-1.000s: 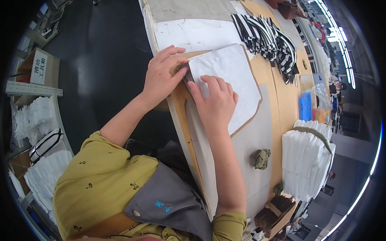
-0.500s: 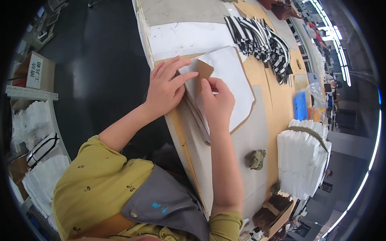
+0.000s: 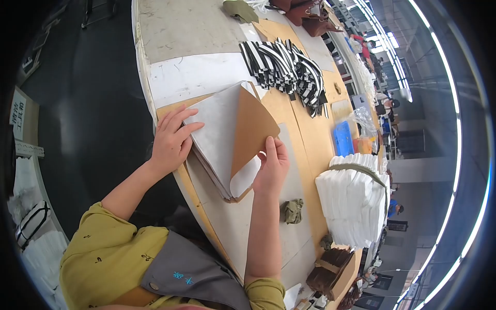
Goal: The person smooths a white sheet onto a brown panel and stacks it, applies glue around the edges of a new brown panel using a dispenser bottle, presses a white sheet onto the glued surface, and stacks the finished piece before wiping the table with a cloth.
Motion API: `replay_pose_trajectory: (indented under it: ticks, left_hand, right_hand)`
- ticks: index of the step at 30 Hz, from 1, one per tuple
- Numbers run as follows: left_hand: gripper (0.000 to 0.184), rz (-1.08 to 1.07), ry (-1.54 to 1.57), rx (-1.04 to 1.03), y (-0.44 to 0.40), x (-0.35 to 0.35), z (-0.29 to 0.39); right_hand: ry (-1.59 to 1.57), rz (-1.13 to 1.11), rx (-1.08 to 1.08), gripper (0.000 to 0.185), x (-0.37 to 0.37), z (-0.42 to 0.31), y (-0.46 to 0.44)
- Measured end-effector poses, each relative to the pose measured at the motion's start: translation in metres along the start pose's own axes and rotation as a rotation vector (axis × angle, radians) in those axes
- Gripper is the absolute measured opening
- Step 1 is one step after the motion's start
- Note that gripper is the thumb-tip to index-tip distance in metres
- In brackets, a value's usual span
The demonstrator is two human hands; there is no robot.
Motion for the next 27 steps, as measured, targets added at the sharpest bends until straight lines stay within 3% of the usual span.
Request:
replay_pose_trajectory:
  ticks: [15, 19, 21, 24, 27]
  left_hand:
    - [0.042, -0.039, 0.117, -0.003, 0.000, 0.007, -0.004]
    - [0.040, 0.051, 0.334, 0.102, -0.003, 0.016, -0.005]
    - [0.039, 0.080, 0.371, 0.110, -0.003, 0.021, -0.006]
    - [0.038, 0.146, 0.352, 0.029, -0.001, 0.028, -0.006]
    - [0.040, 0.087, 0.337, 0.009, 0.007, 0.026, 0.007]
  right_hand:
    - [-0.067, 0.008, 0.076, 0.014, 0.002, -0.005, 0.003]
    - [0.231, -0.342, 0.143, 0.029, -0.040, -0.022, 0.027]
    - [0.339, -0.366, 0.222, 0.026, -0.037, -0.021, 0.038]
    - [0.329, -0.309, 0.211, 0.022, 0.000, -0.018, 0.050]
    - [0.338, -0.109, 0.210, 0.020, 0.058, -0.020, 0.067]
Point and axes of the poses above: each hand's wrist, its own y-axis away from the middle knuckle, its own x-axis out of the back of the hand, z = x × y, the point moved 2 cm from there along -y, towards the middle knuckle, and after that the axes turned 12 degrees about x, right-handed, at the moved point
